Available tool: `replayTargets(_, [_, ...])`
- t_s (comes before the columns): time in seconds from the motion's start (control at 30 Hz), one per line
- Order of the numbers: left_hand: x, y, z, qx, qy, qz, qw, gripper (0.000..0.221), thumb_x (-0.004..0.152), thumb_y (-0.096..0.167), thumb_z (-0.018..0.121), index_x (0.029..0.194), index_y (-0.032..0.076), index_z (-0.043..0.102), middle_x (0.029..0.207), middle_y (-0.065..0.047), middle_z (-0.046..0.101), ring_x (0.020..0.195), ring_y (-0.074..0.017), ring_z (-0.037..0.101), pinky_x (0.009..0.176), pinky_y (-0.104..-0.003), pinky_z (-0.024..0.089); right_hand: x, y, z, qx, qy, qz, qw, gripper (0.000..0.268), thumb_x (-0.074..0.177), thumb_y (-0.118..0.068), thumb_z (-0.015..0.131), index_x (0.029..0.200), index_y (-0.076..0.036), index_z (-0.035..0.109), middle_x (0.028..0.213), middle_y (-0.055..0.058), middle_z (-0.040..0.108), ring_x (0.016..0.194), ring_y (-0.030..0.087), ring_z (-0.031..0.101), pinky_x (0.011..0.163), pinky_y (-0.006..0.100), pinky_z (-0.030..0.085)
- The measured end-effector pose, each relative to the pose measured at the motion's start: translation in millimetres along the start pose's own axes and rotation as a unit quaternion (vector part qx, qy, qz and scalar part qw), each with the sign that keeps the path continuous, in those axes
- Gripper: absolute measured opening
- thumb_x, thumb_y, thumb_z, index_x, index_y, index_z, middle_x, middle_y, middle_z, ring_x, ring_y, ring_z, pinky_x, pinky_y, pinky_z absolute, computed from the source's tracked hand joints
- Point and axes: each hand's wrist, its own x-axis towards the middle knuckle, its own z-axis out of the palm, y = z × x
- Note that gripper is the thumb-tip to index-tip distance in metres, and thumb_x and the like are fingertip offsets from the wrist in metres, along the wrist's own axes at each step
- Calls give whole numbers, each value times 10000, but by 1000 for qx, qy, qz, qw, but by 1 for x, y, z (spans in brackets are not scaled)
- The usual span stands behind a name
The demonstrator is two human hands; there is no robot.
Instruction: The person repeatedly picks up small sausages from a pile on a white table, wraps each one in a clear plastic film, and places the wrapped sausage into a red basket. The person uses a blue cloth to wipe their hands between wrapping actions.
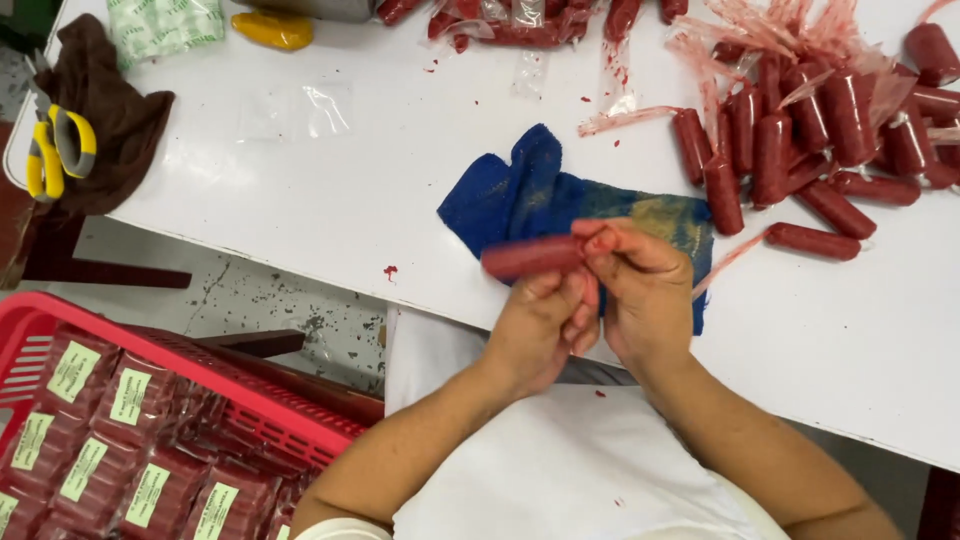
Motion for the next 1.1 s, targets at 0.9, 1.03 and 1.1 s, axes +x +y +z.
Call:
replayTargets(0.9, [34, 20, -4, 508, -18, 397, 765, 400, 870, 371, 778, 1069, 124, 534, 851, -28, 590, 671, -170, 602, 562, -253, 520, 31, -24, -21, -340, -104, -137, 924, 130, 801, -24, 836, 917, -23, 778, 957, 142, 766, 1027, 330, 736, 906, 415, 586])
replayTargets(1.03, [62, 9, -4, 351, 30, 384, 854, 146, 928, 234, 762, 945, 95, 718, 921, -48, 577, 773, -155, 602, 715, -260, 513, 23, 8, -25, -219, 7, -134, 966, 412, 831, 86, 769, 1167, 39, 534, 993, 172, 752, 964, 246, 749, 877, 326, 608])
replayTargets(1.1, [70, 14, 9, 359, 2, 406, 840, 90, 913, 197, 765, 939, 112, 753, 983, -46, 596, 814, -154, 637, 753, -256, 540, 32, 17, -48, -262, 1, -139, 955, 401, 836, 78, 748, 1180, 15, 550, 984, 150, 755, 910, 200, 732, 815, 298, 599])
